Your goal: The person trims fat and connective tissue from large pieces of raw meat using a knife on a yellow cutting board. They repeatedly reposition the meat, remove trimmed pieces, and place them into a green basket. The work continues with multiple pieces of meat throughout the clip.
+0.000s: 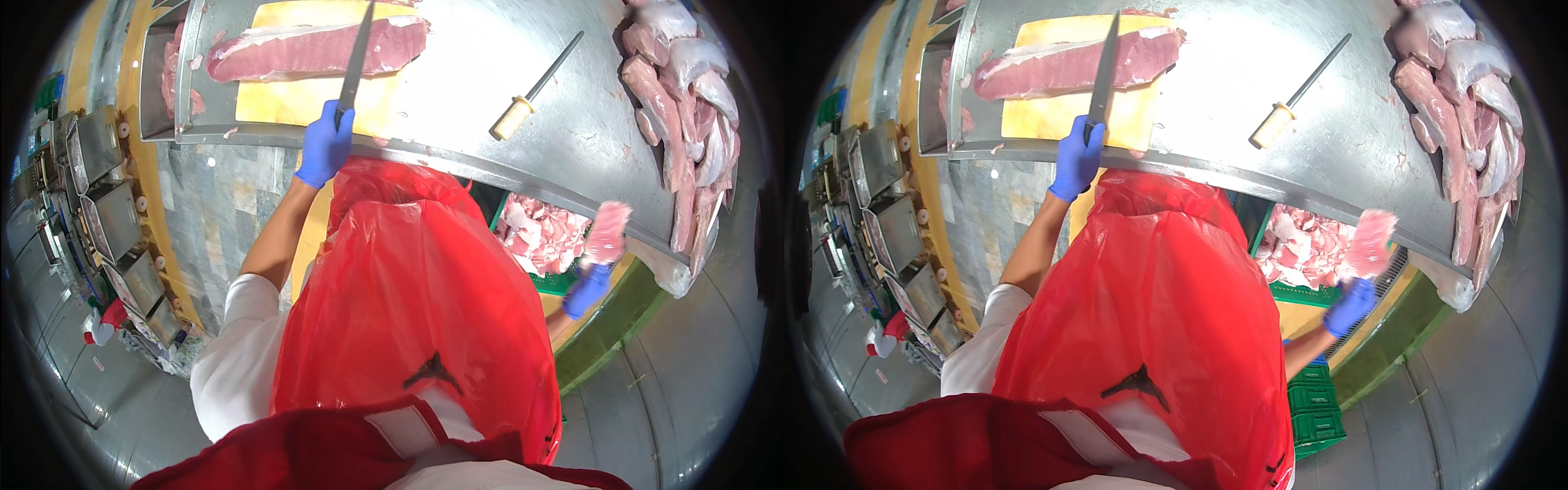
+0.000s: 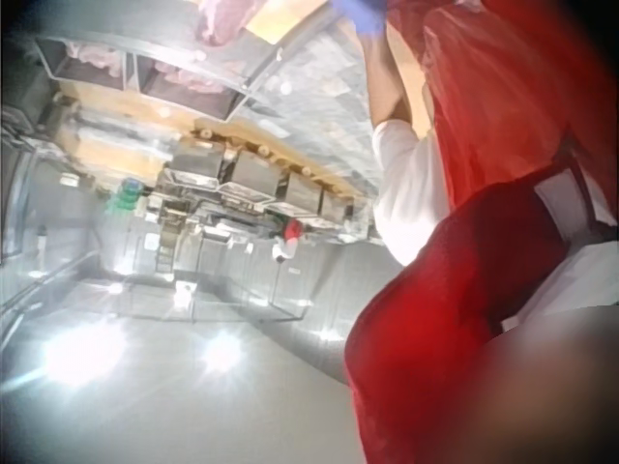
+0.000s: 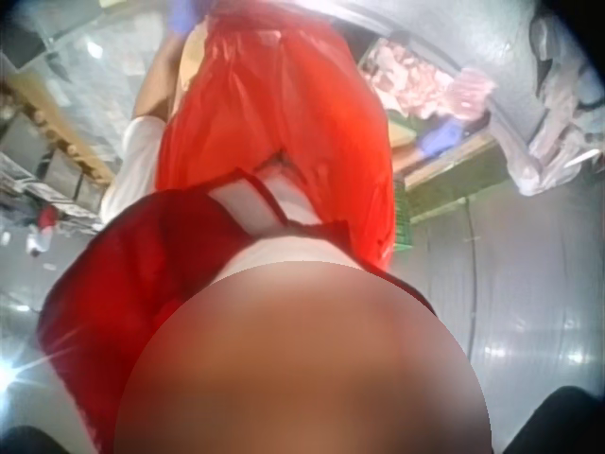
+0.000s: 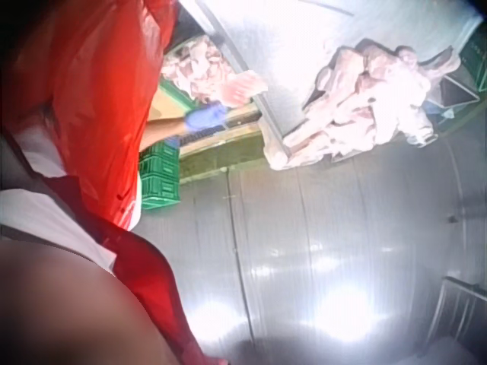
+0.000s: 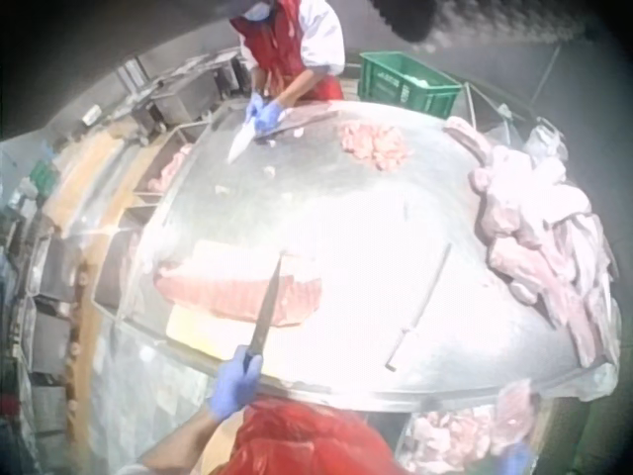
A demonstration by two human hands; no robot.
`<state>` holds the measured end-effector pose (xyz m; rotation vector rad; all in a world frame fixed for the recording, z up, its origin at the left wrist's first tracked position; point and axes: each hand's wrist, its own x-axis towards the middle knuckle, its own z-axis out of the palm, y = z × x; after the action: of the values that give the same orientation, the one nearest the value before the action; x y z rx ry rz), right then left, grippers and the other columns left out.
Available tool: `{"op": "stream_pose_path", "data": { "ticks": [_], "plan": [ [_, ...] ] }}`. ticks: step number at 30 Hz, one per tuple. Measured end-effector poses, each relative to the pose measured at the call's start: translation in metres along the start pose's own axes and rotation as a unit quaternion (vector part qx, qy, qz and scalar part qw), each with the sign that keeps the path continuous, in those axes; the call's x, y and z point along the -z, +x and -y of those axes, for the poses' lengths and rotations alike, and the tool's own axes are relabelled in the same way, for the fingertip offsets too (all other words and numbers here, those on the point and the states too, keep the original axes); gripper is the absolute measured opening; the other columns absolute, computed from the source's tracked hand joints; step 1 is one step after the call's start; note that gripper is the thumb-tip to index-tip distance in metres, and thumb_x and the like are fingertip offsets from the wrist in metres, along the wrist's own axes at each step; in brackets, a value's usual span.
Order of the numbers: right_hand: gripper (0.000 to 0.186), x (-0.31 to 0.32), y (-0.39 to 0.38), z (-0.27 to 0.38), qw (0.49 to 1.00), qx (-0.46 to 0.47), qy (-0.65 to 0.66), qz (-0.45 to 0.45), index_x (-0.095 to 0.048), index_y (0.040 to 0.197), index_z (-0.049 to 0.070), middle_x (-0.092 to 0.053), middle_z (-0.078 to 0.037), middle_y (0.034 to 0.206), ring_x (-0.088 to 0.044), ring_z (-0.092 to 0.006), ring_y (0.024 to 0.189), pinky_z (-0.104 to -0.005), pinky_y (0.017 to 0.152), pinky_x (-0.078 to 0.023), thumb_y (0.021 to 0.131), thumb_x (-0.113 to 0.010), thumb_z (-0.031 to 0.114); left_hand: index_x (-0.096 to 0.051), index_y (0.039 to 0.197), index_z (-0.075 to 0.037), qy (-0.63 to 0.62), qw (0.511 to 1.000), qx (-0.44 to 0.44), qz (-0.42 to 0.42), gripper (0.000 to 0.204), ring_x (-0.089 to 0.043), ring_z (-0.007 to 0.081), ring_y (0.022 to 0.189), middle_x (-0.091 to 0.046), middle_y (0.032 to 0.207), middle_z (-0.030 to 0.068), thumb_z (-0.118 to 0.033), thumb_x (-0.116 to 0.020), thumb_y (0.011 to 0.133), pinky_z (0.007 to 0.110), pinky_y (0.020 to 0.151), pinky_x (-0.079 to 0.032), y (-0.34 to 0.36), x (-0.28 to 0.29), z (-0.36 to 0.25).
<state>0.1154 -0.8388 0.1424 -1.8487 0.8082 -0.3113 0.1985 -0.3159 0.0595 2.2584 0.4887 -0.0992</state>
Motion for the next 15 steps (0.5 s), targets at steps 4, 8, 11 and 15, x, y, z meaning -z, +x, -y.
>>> {"op": "stream_pose_path", "data": {
  "ticks": [4, 8, 11, 15],
  "plan": [
    [0.034, 0.049, -0.036, -0.306, 0.883, -0.075, -0.434, 0.163, -0.063, 0.08, 0.003, -0.059, -0.012, 0.071, -0.062, -0.0224, 0.069, -0.0393, 0.064, -0.049, 0.1, -0.057, 0.032, -0.059, 0.114, -0.003, -0.072, 0.996, 0.038, -0.021, 0.025, -0.067, 0.0242, 0.065, -0.066, 0.073, 0.0127, -0.023, -0.057, 0.1, 0.038, 0.061, -0.051, 0.012, 0.018, 0.017],
    [0.038, 0.005, -0.064, -0.27, 0.843, -0.183, -0.387, 0.325, -0.07, 0.098, -0.001, -0.071, -0.022, 0.09, -0.07, -0.0319, 0.079, -0.0446, 0.07, -0.05, 0.096, -0.06, 0.035, -0.058, 0.111, -0.001, -0.13, 0.991, 0.018, -0.016, 0.025, -0.061, 0.016, 0.062, -0.063, 0.076, 0.0078, -0.023, -0.055, 0.101, 0.033, 0.058, -0.05, 0.036, 0.024, 0.023],
    [0.041, -0.099, -0.012, -0.1, 0.893, -0.02, -0.318, 0.319, -0.07, 0.099, -0.004, -0.069, -0.019, 0.082, -0.065, -0.0216, 0.075, -0.0401, 0.073, -0.051, 0.098, -0.06, 0.037, -0.054, 0.117, -0.001, -0.198, 0.973, 0.098, 0.07, 0.028, -0.059, 0.0136, 0.057, -0.06, 0.079, 0.0066, -0.024, -0.053, 0.101, 0.029, 0.052, -0.048, 0.052, 0.034, 0.02],
    [0.033, -0.273, 0.009, 0.054, 0.92, 0.086, -0.039, 0.379, -0.068, 0.113, -0.004, -0.072, -0.011, 0.098, -0.065, -0.015, 0.085, -0.0325, 0.081, -0.052, 0.095, -0.066, 0.024, -0.04, 0.142, -0.005, -0.268, 0.941, 0.098, 0.18, 0.045, -0.054, 0.0128, 0.049, -0.059, 0.079, 0.0072, -0.022, -0.049, 0.101, 0.029, 0.044, -0.046, 0.086, 0.034, -0.029]
  ]
}}
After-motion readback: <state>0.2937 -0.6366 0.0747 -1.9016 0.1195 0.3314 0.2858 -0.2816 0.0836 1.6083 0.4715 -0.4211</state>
